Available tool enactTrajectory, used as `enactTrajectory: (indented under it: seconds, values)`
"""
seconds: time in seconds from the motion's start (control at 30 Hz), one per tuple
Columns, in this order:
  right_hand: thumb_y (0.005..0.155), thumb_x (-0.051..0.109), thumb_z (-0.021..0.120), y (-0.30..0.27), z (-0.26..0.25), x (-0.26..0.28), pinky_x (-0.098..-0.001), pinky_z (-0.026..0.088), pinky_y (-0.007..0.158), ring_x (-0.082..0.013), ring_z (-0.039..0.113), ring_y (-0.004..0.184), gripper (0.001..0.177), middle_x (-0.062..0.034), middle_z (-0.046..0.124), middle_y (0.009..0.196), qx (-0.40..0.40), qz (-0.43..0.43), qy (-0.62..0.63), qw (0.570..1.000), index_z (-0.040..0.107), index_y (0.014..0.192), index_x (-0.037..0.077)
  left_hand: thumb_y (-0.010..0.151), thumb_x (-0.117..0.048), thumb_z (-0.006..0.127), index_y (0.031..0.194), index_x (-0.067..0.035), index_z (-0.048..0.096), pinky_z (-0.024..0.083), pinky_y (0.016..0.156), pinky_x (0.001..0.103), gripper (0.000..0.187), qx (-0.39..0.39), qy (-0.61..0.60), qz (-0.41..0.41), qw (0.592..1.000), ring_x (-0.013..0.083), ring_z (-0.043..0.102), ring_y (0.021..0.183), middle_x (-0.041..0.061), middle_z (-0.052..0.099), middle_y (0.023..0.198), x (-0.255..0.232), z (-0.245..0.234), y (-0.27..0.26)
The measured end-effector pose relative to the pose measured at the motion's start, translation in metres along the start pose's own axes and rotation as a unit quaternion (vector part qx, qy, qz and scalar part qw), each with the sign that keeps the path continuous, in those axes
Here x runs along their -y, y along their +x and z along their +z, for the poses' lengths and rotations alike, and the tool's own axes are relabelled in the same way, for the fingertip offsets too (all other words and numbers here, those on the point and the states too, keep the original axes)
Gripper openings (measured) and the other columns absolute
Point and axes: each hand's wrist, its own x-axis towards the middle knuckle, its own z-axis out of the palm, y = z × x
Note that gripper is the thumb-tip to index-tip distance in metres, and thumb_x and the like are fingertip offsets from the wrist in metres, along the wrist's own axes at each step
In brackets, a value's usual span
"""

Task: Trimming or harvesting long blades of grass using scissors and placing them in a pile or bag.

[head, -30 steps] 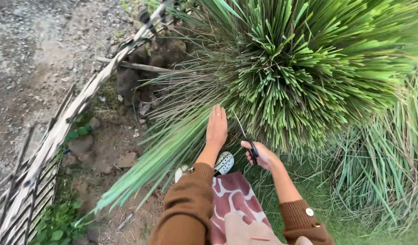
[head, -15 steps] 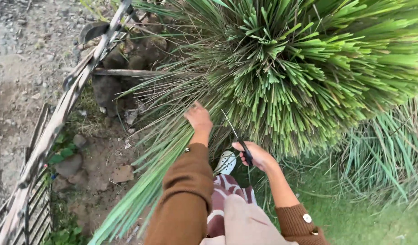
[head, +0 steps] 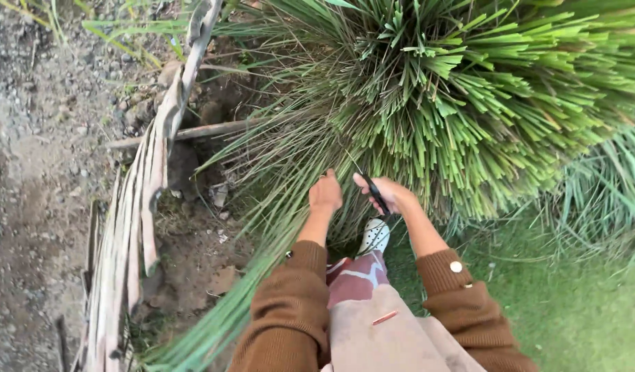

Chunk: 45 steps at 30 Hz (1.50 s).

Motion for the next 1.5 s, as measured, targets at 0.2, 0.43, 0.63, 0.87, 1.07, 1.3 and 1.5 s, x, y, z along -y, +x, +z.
enactTrajectory:
  seconds: [0.2,0.43,0.63,0.87,1.07,1.3,1.5]
  values:
    - [0.084,0.059,0.074,0.014,0.016,0.008,-0.0289,0.042,0.036,-0.0116,0.048,0.041,0.062,-0.0004,0.052,0.057,-0.020,-0.032,-0.048,0.998,0.062,0.086,-0.002,0.087,-0.017,0.072,0.137,-0.002,0.047,0.057,0.090,0.044,0.057,0.007,0.037,0.005,0.999,0.0377,0.070,0.105,0.027,0.057,0.128,0.009,-0.024,0.006]
    - [0.090,0.044,0.074,0.010,0.001,0.017,-0.0249,0.035,0.033,-0.0101,0.044,0.039,0.052,-0.0007,0.051,0.054,0.002,-0.027,-0.034,0.999,0.065,0.090,-0.007,0.090,-0.015,0.066,0.122,-0.001,0.061,0.057,0.090,0.043,0.035,0.010,0.050,-0.003,0.999,0.0339,0.072,0.102,0.020,0.073,0.110,0.010,-0.037,0.013]
    - [0.084,0.057,0.074,0.031,0.021,0.012,-0.0259,0.038,0.035,-0.0098,0.046,0.039,0.065,0.0008,0.050,0.055,0.014,-0.045,-0.018,0.999,0.066,0.098,-0.005,0.096,-0.014,0.058,0.111,-0.007,0.072,0.058,0.090,0.042,0.022,-0.002,0.059,-0.019,0.998,0.0308,0.073,0.103,0.019,0.075,0.110,0.020,-0.016,0.020]
    - [0.082,0.066,0.070,0.051,0.018,0.009,-0.0247,0.040,0.038,-0.0088,0.047,0.043,0.071,0.0030,0.049,0.060,0.038,0.013,0.036,0.999,0.063,0.103,-0.001,0.101,-0.017,0.051,0.123,-0.015,0.066,0.036,0.109,0.053,0.027,-0.071,0.056,-0.030,0.995,0.0380,0.047,0.132,0.021,0.057,0.136,0.022,-0.011,0.013]
    - [0.085,0.061,0.071,0.050,-0.007,0.002,-0.0248,0.039,0.037,-0.0097,0.047,0.044,0.065,-0.0001,0.053,0.061,0.049,0.021,0.008,0.999,0.067,0.101,-0.002,0.093,-0.016,0.061,0.124,-0.016,0.065,0.011,0.122,0.061,0.031,-0.075,0.123,0.049,0.988,0.0421,0.026,0.146,0.018,0.038,0.154,0.019,-0.037,0.002]
    - [0.083,0.056,0.073,0.050,-0.005,-0.011,-0.0243,0.039,0.037,-0.0088,0.049,0.044,0.062,0.0020,0.053,0.061,0.038,-0.024,0.029,0.999,0.071,0.108,0.000,0.101,-0.023,0.056,0.139,-0.011,0.053,0.048,0.102,0.054,0.040,0.049,-0.108,0.044,0.992,0.0453,0.057,0.124,0.023,0.046,0.147,0.042,-0.018,0.017]
    - [0.083,0.071,0.067,0.069,0.006,0.003,-0.0246,0.040,0.039,-0.0094,0.048,0.045,0.081,0.0021,0.053,0.062,0.072,0.002,0.049,0.996,0.062,0.113,-0.004,0.104,-0.029,0.055,0.139,-0.008,0.054,0.050,0.101,0.052,0.041,0.062,-0.140,0.053,0.987,0.0446,0.062,0.118,0.029,0.062,0.130,0.057,0.018,0.034]
